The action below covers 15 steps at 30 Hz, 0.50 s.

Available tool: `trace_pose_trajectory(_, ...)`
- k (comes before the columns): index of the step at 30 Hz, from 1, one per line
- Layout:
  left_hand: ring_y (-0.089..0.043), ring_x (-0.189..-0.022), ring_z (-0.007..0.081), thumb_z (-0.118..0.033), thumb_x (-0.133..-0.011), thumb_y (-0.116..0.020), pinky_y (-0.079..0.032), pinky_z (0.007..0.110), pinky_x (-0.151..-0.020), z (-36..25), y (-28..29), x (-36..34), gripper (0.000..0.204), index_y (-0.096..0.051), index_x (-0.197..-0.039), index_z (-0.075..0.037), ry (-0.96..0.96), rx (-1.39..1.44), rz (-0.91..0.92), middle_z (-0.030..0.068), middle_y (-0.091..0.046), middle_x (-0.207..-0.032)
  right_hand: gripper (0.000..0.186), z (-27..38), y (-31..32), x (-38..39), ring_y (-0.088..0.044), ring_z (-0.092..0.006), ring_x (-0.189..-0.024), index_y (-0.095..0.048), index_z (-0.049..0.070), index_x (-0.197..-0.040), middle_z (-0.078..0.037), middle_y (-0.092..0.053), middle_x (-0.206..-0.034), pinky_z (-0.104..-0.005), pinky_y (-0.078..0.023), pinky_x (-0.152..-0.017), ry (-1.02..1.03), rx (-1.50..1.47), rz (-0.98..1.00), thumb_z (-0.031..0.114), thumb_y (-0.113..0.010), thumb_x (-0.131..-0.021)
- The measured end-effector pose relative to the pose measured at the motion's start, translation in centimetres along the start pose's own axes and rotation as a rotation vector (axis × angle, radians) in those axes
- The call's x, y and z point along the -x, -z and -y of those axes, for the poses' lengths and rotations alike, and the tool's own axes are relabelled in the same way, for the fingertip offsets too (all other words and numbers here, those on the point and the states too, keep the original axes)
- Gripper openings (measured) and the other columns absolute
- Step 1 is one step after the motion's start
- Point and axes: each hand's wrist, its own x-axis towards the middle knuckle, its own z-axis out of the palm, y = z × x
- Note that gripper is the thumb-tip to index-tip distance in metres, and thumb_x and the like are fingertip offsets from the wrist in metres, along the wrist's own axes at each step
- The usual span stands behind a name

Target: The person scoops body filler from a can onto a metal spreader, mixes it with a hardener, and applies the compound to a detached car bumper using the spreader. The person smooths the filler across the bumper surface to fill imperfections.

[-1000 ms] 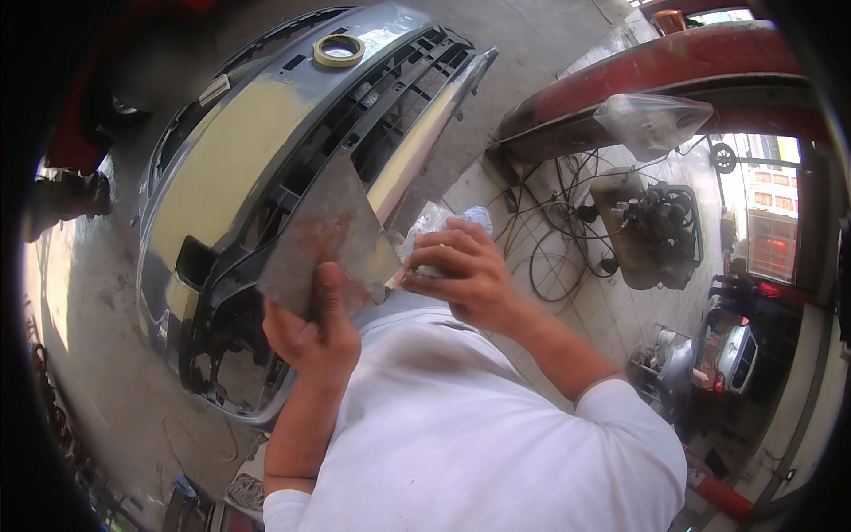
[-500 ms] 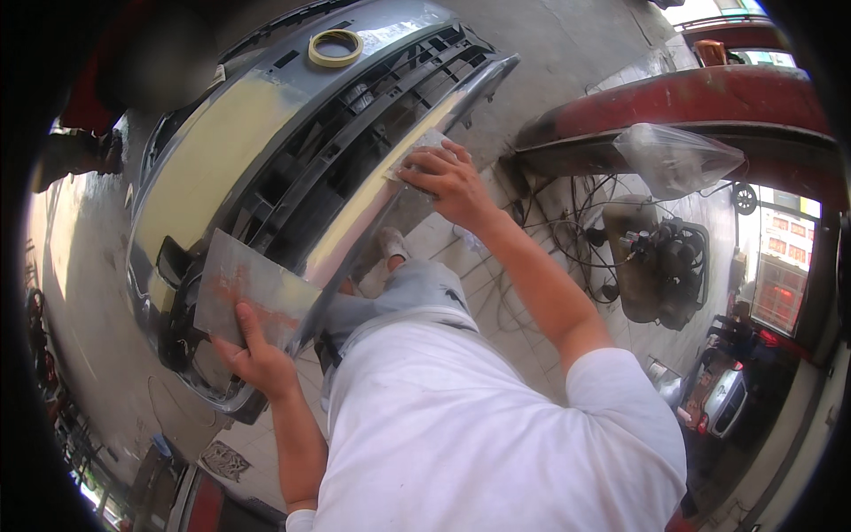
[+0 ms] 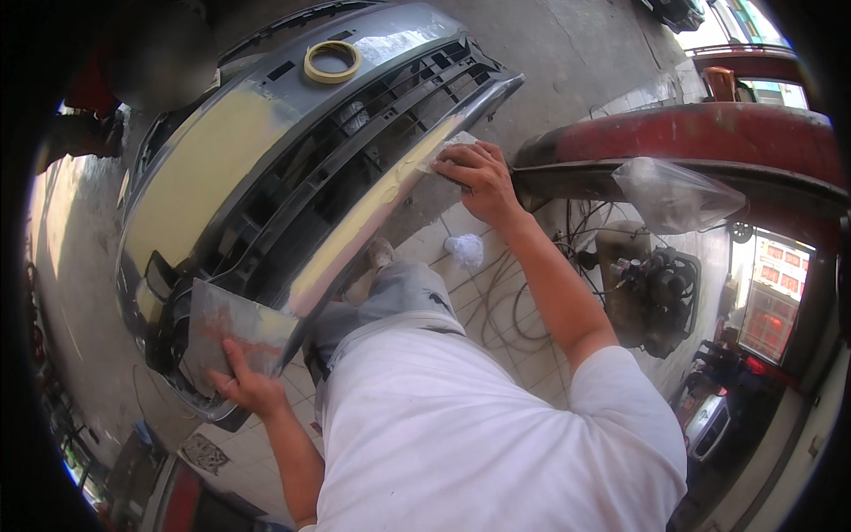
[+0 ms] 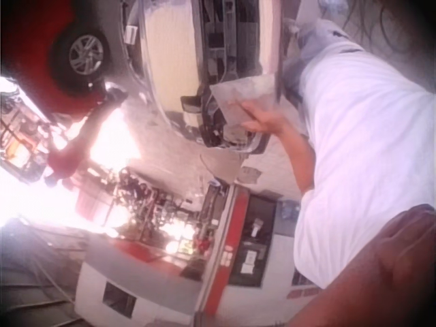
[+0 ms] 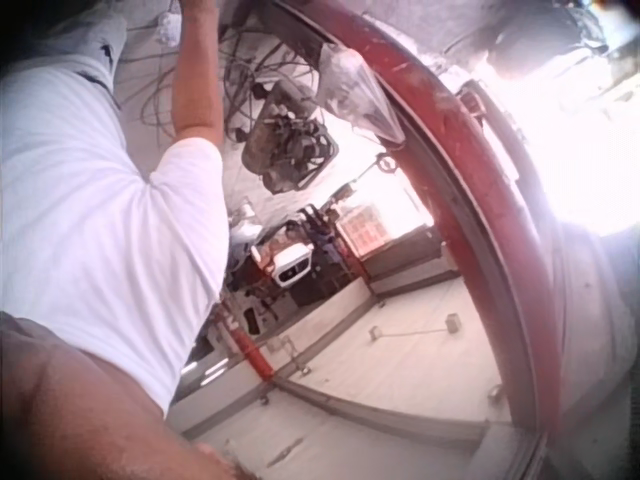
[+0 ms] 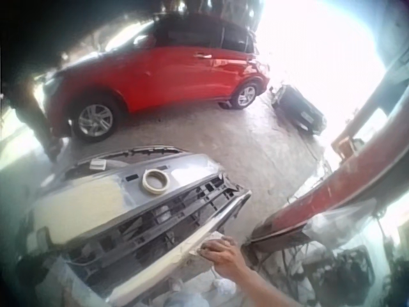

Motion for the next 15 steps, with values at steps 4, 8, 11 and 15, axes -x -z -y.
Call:
trace_pose_trajectory(4, -0.059, -0.126, 0.0276, -0.024, -0.103, -0.068, -0.048, 0.039, -0.105, 0.3, 0.2, -0.2, 0.052, -0.051, -0.143, 0.003, 0.053, -0.044, -0.044, 0.018, -0.058, -0.144, 0.059, -1.3, -2.9, -0.8, -0.062, -0.0228, -0.125, -0.078, 0.018, -0.117, -0.001, -0.07, -0.124, -0.043, -0.038, -0.111, -0.021, -0.067, -0.098, -0.008, -0.063, -0.066)
trace_pose_trajectory(8, -0.058, -0.127, 0.0278, -0.028, -0.102, -0.069, -0.048, 0.04, -0.106, 0.2, 0.3, -0.2, 0.055, -0.051, -0.145, 0.003, 0.057, 0.024, -0.082, 0.0185, -0.056, -0.146, 0.063, -3.6, -1.1, 0.4, -0.06, -0.025, -0.125, -0.077, 0.017, -0.121, -0.003, -0.069, -0.127, -0.0412, -0.039, -0.11, -0.02, -0.008, 0.025, -0.008, -0.062, -0.066)
trace_pose_trajectory(11, -0.058, -0.128, 0.0278, -0.027, -0.102, -0.069, -0.047, 0.041, -0.107, 0.1, 0.2, 0.1, 0.055, -0.051, -0.145, 0.002, 0.005, -0.025, -0.044, 0.0167, -0.055, -0.148, 0.06, -5.3, -1.1, -0.4, -0.062, -0.0246, -0.122, -0.078, 0.016, -0.119, -0.003, -0.07, -0.124, -0.0401, -0.039, -0.109, -0.032, 0.011, -0.082, -0.008, -0.062, -0.067)
trace_pose_trajectory(15, -0.057, -0.13, 0.0276, -0.029, -0.102, -0.069, -0.046, 0.042, -0.109, 0.3, 0.6, -0.1, 0.057, -0.05, -0.146, 0.0, 0.036, 0.037, -0.054, 0.0146, -0.056, -0.148, 0.056, -4.4, -2.9, -0.3, -0.063, -0.0254, -0.12, -0.079, 0.016, -0.116, -0.002, -0.071, -0.122, -0.0395, -0.04, -0.107, -0.07, -0.013, -0.094, -0.009, -0.061, -0.069)
